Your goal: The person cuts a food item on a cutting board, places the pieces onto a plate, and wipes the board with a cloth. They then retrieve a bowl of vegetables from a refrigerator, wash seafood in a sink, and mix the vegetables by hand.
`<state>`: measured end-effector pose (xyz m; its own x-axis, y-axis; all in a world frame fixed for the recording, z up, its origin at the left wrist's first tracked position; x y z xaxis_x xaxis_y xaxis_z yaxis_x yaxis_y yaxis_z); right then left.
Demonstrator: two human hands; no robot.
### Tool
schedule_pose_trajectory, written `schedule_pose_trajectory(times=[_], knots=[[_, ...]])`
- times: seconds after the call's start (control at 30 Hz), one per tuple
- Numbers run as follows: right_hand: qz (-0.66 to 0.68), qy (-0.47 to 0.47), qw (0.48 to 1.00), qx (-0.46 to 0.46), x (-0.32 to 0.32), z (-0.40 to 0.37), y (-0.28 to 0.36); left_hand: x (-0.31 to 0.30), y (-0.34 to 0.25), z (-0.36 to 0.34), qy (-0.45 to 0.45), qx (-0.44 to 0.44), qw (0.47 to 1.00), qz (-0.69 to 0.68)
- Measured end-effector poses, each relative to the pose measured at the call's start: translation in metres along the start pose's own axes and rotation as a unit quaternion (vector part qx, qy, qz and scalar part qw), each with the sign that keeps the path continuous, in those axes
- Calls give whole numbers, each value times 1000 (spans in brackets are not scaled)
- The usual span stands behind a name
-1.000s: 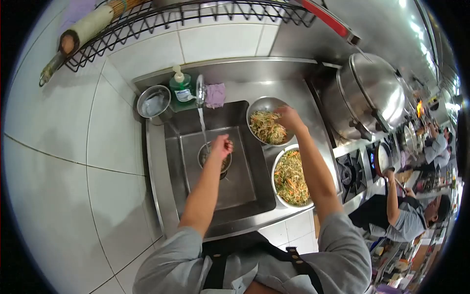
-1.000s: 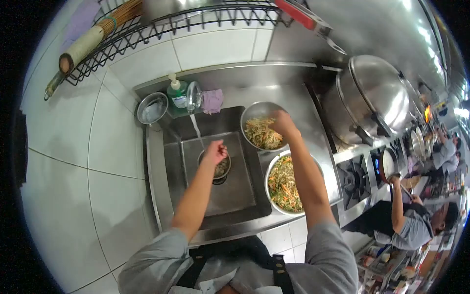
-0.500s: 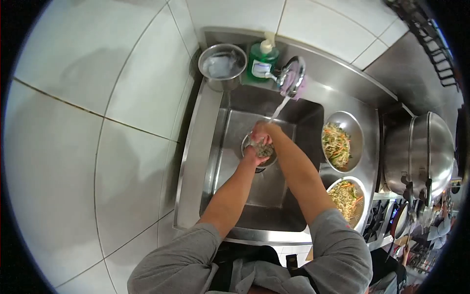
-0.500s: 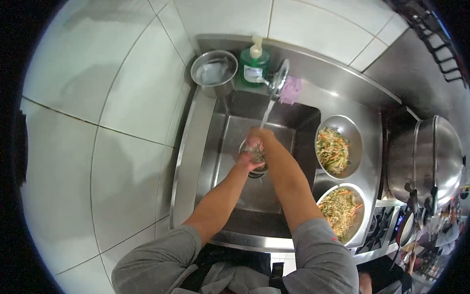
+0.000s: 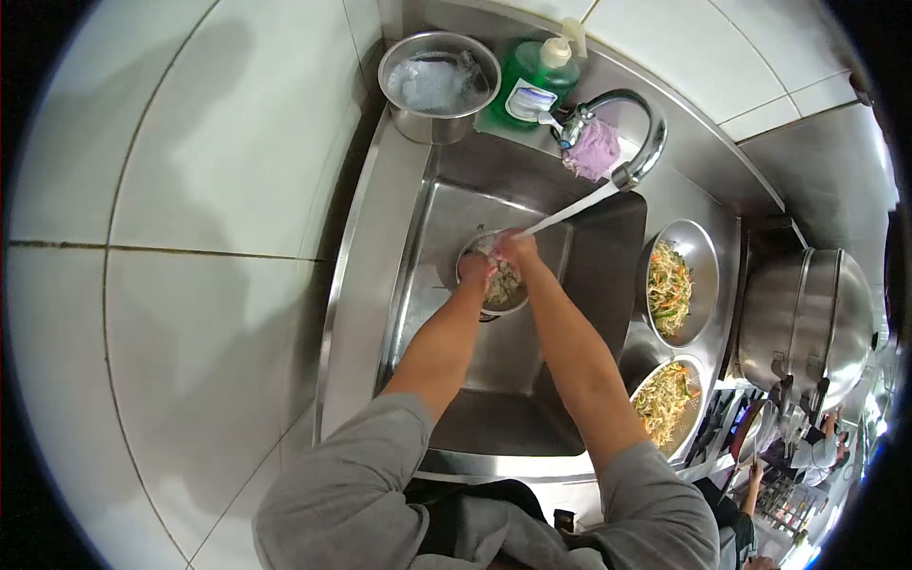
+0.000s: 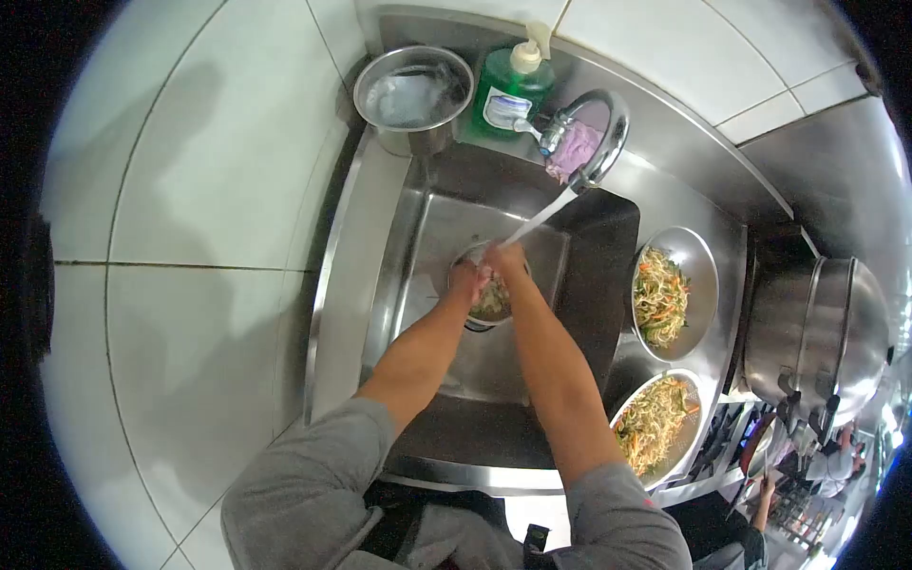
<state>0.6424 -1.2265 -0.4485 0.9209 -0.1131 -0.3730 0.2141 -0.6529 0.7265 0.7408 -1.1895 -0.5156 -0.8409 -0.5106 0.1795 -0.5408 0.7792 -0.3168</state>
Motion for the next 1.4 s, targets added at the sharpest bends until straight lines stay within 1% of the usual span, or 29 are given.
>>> schedule_pose_trajectory(times=[0.03, 0.07, 0.13, 0.17, 0.2, 0.23, 0.3, 0.33, 0.37, 0.43, 0.47, 0.53, 0.63, 0.67, 0.73, 0.8, 0.83, 0.87, 0.93, 0.97, 1.0, 1.03, 1.13, 1.17, 1.23, 1.27, 1.3, 1.37, 1.4], knots=[[-1, 1, 1000, 3, 2, 18, -12, 0, 1, -5, -1, -3, 1000, 0], [-305, 38, 924, -229, 9, 36, -14, 2, -3, -11, 23, 15, 999, 22], [-559, 76, 707, -428, 21, 51, -19, 1, -7, -24, 68, 50, 994, 67], [-368, 134, 877, -278, 23, 59, -23, -2, -9, -30, 89, 68, 990, 90], [-147, 181, 967, -102, 24, 57, -21, -3, -8, -31, 99, 78, 987, 99], [-149, 186, 966, -105, 26, 56, -9, -4, -7, -33, 108, 88, 984, 107], [-418, 14, 874, -248, 23, 35, 25, -15, 13, -19, 130, 56, 982, -123], [-419, 20, 874, -245, 27, 40, 18, -24, 20, -1, 169, 48, 977, -122], [-517, 27, 808, -281, 33, 66, -6, -32, 22, -7, 164, 47, 977, -125], [-606, 37, 729, -315, 40, 74, -13, -42, 21, -38, 187, 18, 954, -236], [-598, 54, 742, -300, 37, 58, 2, -43, 22, -50, 183, 16, 954, -239], [-585, 72, 755, -287, 39, 46, 0, -44, 22, -67, 54, 138, 987, 57], [-418, -38, 828, -373, 58, 69, -34, -53, 43, -69, -47, 140, 989, 20], [-467, 3, 806, -365, 66, 78, -36, -57, 40, -64, -50, 140, 989, 23], [-525, 47, 775, -348, 56, 82, -50, -56, 43, -59, 4, 110, 993, 39], [-229, 30, 948, -220, 28, 40, 7, -44, 33, -42, 42, 101, 993, 44], [-233, 22, 946, -226, 18, 40, 10, -29, 24, -24, 95, 103, 990, 23], [-211, 134, 940, -232, 9, 38, -2, -14, 18, -17, 147, 99, 984, 3], [-191, 232, 925, -232, -17, 4, 4, 21, -13, -26, 158, 3, 986, -55], [109, 220, 968, -60, -26, -38, 32, 30, -15, -12, 168, 1, 984, -55], [400, 186, 891, 110, -26, -64, 53, 41, -17, 13, 239, -7, 970, -38], [398, 185, 892, 104, -27, -72, 59, 45, -18, 23, 304, -15, 952, -22], [519, 119, 843, 70, -14, -57, 49, 40, -43, -14, 344, -14, 934, -100], [520, 123, 842, 69, 0, -43, 46, 38, -49, -32, 355, -14, 926, -126], [431, 5, 903, -2, 23, -33, 48, 28, -53, -63, 144, -3, 950, -278], [146, -32, 985, -85, 24, -37, 52, 25, -54, -71, 143, -1, 950, -278], [147, -32, 985, -85, 25, -44, 49, 25, -56, -79, 171, 16, 946, -275], [10, -95, 965, -244, 18, -66, 38, 33, -59, -87, 207, 26, 941, -265], [105, -97, 966, -216, 9, -93, 49, 42, -62, -80, 171, 84, 950, -247]])
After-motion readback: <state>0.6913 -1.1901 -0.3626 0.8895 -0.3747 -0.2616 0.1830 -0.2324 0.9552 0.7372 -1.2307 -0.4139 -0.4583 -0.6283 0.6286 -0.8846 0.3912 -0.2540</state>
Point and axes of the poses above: each hand's wrist, its own z-axis towards the middle knuckle, its own x-axis out of the palm, y = z × x, the point moved 2 cm from there along z, towards the middle knuckle, and after that the axes turned 2 degrees about z, right-handed, at the moved point
